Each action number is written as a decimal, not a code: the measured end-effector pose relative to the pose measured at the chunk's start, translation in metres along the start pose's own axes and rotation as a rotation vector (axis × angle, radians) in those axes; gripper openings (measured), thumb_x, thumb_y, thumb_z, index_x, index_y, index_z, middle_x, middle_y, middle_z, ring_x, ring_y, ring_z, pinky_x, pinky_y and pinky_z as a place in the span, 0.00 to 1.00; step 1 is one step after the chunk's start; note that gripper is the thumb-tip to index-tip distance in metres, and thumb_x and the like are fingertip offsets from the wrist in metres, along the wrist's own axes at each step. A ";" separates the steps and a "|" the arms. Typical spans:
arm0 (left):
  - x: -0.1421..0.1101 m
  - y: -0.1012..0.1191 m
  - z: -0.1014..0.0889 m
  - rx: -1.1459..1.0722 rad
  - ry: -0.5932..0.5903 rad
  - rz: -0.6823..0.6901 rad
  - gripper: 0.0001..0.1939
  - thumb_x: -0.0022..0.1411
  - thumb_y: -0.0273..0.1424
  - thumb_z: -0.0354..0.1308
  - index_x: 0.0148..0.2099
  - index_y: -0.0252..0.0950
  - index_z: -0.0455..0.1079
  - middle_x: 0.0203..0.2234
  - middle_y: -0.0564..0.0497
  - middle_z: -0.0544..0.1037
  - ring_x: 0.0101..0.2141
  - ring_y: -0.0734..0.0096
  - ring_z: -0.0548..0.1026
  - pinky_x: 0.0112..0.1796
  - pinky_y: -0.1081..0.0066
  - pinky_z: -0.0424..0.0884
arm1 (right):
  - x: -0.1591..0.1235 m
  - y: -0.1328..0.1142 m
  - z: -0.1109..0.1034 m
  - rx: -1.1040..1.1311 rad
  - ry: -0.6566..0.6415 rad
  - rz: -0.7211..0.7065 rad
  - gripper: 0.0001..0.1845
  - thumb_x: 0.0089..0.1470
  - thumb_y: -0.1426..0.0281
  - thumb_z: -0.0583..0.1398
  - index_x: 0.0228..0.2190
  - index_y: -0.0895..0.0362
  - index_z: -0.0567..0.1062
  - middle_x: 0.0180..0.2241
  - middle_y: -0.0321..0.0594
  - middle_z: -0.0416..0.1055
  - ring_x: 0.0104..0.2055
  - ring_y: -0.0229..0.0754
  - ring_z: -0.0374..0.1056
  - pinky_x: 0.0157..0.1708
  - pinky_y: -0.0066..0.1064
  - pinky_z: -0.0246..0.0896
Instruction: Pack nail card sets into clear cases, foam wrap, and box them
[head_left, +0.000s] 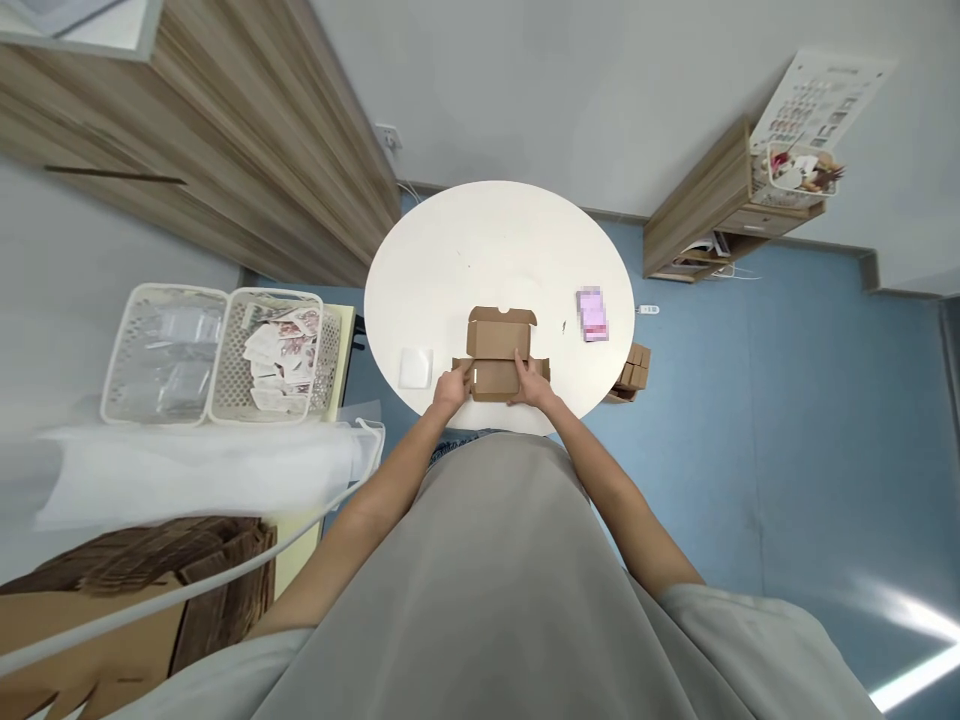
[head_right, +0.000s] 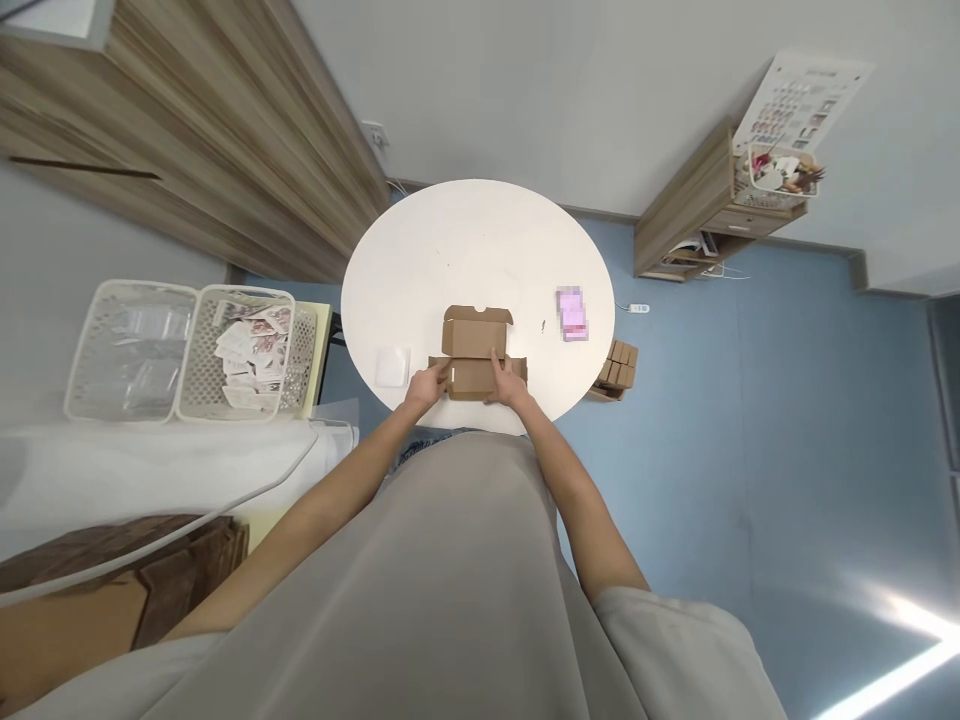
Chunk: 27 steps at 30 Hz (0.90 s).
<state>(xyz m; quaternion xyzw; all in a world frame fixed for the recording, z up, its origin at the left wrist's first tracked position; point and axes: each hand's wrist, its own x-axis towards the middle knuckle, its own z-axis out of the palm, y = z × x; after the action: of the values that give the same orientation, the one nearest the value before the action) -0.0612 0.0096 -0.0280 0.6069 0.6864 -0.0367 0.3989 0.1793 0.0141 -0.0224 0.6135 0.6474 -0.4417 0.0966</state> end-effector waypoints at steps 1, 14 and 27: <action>0.002 0.003 -0.002 0.020 -0.003 0.006 0.30 0.63 0.27 0.65 0.68 0.42 0.73 0.49 0.45 0.86 0.51 0.54 0.82 0.54 0.63 0.76 | 0.000 0.001 0.000 -0.002 0.002 -0.002 0.89 0.38 0.52 0.83 0.80 0.47 0.30 0.79 0.70 0.31 0.71 0.71 0.64 0.63 0.51 0.67; -0.002 0.009 -0.011 0.244 -0.063 0.084 0.19 0.70 0.28 0.56 0.60 0.44 0.77 0.47 0.43 0.85 0.52 0.49 0.82 0.50 0.61 0.76 | 0.007 0.002 -0.006 -0.029 0.044 0.004 0.68 0.55 0.54 0.76 0.80 0.50 0.42 0.77 0.65 0.44 0.65 0.63 0.72 0.60 0.45 0.69; -0.019 -0.013 0.001 0.075 0.186 -0.130 0.13 0.70 0.34 0.58 0.52 0.37 0.80 0.53 0.41 0.84 0.52 0.53 0.82 0.53 0.64 0.75 | 0.011 0.005 0.000 -0.023 0.057 -0.001 0.67 0.57 0.54 0.76 0.80 0.48 0.41 0.77 0.63 0.44 0.65 0.62 0.71 0.58 0.43 0.71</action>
<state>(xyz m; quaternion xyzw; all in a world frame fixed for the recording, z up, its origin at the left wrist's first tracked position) -0.0728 -0.0096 -0.0229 0.5765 0.7564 -0.0317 0.3074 0.1814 0.0216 -0.0322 0.6242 0.6554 -0.4168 0.0848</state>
